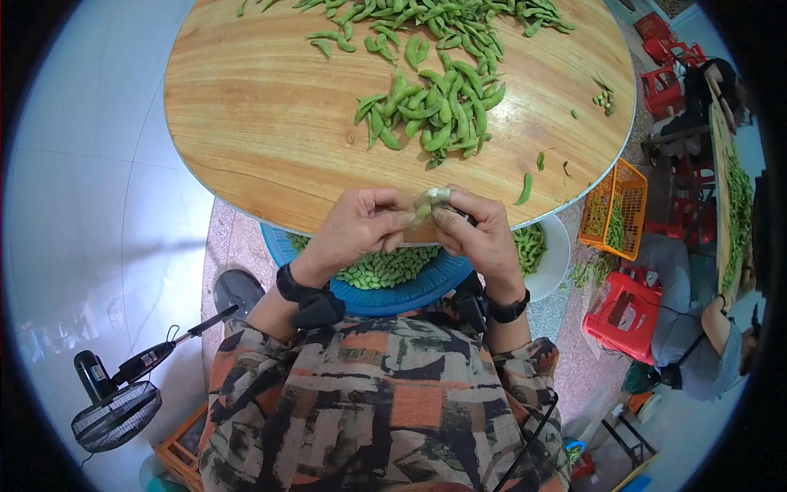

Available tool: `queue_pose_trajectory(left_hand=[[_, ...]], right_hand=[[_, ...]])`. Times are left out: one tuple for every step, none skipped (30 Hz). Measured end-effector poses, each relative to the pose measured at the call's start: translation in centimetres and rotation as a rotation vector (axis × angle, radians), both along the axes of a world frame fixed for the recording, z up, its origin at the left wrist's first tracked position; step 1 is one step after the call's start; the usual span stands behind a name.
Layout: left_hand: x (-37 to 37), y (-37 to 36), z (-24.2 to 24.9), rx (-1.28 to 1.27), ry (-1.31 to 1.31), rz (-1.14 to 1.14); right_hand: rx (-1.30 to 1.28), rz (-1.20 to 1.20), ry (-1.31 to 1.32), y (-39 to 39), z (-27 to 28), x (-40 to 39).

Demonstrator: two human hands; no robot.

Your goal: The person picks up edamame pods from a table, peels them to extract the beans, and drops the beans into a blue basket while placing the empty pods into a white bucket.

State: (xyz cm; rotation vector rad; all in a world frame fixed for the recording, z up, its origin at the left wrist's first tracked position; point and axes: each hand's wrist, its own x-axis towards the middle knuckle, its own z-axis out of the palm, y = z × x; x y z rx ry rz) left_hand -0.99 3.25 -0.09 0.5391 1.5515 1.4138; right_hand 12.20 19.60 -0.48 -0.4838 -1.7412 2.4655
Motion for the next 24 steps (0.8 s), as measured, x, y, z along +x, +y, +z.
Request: queue_pose_trajectory(left_hand=[[-0.4,-0.2,-0.9,0.087,-0.289,-0.046],[-0.6,-0.4,-1.4,0.175,-0.578,-0.092],[-0.4,-0.3,-1.3,0.175,-0.577,-0.091],[-0.1,-0.2,-1.0,0.193,-0.566,-0.074],[0.4,0.0,-0.9,0.210,-0.556,-0.059],[0.8,0.2,-0.7,0.210,-0.558,-0.060],[1.2,0.4,-0.6,0.157,-0.363,-0.027],[1.5,0.7,-0.5,0.104,-0.168,0.008],[1.7,0.9,-0.6,0.105,-0.168,0.010],[1.9,1.0,-0.8,0.093,-0.069,0.041],[1.9,1.0,-0.9,0.080,0.031,0.070],[1.8,0.9,-1.0,0.081,0.031,0.069],[1.3,0.7,-1.0,0.039,0.088,-0.005],[1.0,0.5,-1.0,-0.004,0.144,-0.077],[0.5,0.3,-0.9,-0.003,0.145,-0.076],[0.1,0.1,-0.6,0.044,-0.019,-0.087],[-0.1,0.1,-0.2,0.093,-0.182,-0.098],[-0.1,0.1,0.5,0.095,-0.181,-0.095],[0.0,0.1,1.4,0.104,-0.211,-0.126],[0.1,0.1,1.8,0.113,-0.240,-0.156],[0.1,0.1,1.7,0.114,-0.239,-0.150],[0.1,0.1,1.3,0.124,-0.175,-0.070],[-0.1,0.2,1.1,0.135,-0.108,0.007],[-0.1,0.3,1.0,0.136,-0.108,0.007]], right_hand=[[-0.001,0.001,0.000,0.2,-0.3,0.1],[-0.187,0.033,0.017,0.4,-0.8,0.3],[-0.373,0.065,0.034,0.5,-1.1,0.3],[-0.372,0.065,0.034,0.4,-0.9,0.3],[-0.276,0.033,0.002,0.3,-0.6,0.4],[-0.179,0.002,-0.030,0.0,-0.4,0.4],[-0.180,0.002,-0.031,-0.3,-0.5,0.4],[0.088,-0.037,0.014,-0.8,-0.6,0.3],[0.356,-0.076,0.060,-1.2,-0.6,0.2],[0.455,-0.139,0.130,-1.7,-0.4,0.1],[0.455,-0.138,0.130,-1.7,-0.4,0.0],[0.539,-0.154,0.135,-1.7,-0.4,-0.1],[0.624,-0.170,0.139,-1.6,-0.4,-0.1],[0.626,-0.169,0.138,-1.5,-0.4,0.0],[0.315,-0.124,0.034,-1.2,-0.2,0.1],[0.003,-0.076,-0.068,-1.0,-0.1,0.1],[0.005,-0.074,-0.066,-0.8,-0.3,0.0],[-0.050,-0.059,-0.052,-0.6,-0.6,-0.2],[-0.106,-0.045,-0.039,-0.6,-0.8,-0.3],[-0.106,-0.042,-0.037,-1.0,-0.9,-0.4],[0.003,-0.111,-0.028,-1.6,-0.9,-0.5],[0.113,-0.178,-0.017,-2.0,-0.9,-0.6],[0.114,-0.175,-0.013,-2.0,-0.6,-0.7],[0.107,-0.229,-0.016,-2.0,-0.2,-0.6]])
